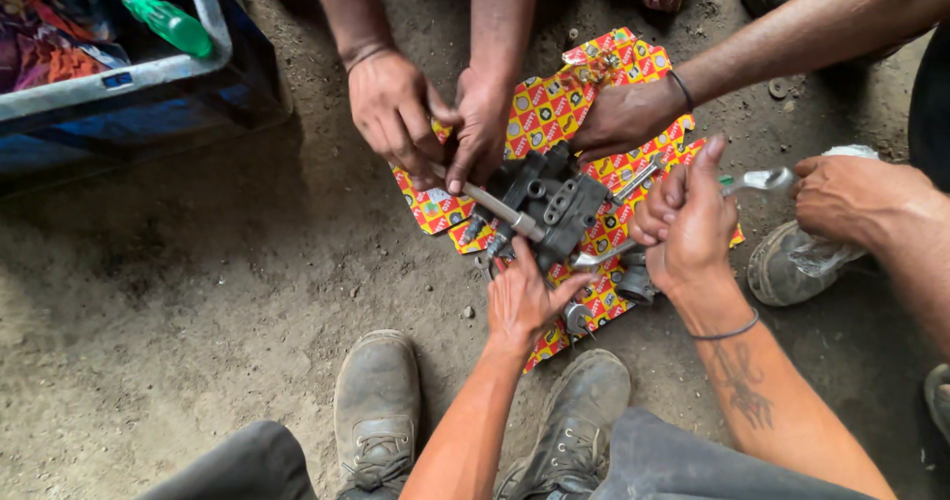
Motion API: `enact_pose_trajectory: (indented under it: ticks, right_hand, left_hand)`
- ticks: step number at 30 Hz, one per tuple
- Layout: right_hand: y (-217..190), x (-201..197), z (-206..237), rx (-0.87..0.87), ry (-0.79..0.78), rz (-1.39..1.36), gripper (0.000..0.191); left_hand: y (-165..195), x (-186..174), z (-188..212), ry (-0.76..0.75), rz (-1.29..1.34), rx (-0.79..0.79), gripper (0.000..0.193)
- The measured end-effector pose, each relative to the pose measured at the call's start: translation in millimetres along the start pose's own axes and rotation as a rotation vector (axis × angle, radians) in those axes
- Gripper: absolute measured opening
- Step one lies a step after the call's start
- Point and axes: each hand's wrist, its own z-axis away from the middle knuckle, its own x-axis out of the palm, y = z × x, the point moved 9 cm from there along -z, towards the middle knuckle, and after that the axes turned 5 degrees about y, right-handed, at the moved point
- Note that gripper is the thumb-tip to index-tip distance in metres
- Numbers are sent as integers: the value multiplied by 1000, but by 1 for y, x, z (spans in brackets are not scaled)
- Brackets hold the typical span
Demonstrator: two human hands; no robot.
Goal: The person uses a wrench to loosen and remove a bolt from a mechanical part while sitting on the ground. Another person assists by holding the part and handing over tools. The person then cleans the part with a cloth and reassembles it with the help of the other person.
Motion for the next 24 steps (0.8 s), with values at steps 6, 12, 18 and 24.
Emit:
enact_pose_trajectory:
  ticks: [6, 12, 18, 24]
  right_hand:
    - [0, -1, -11, 47, -4, 8, 62]
    - [-5, 6, -2, 50, -8, -14, 61]
    - [-14, 12, 10, -82, -70, 47, 61]
    - [15, -1, -14, 193, -30, -122, 65]
  left_hand:
    - [6, 1, -7, 56, -183, 144, 90]
    - [-3, 7, -14, 77, -261, 257, 89]
    - [0, 4, -15, 156, -188, 276, 84]
    - [2, -16, -11, 270, -124, 375, 80]
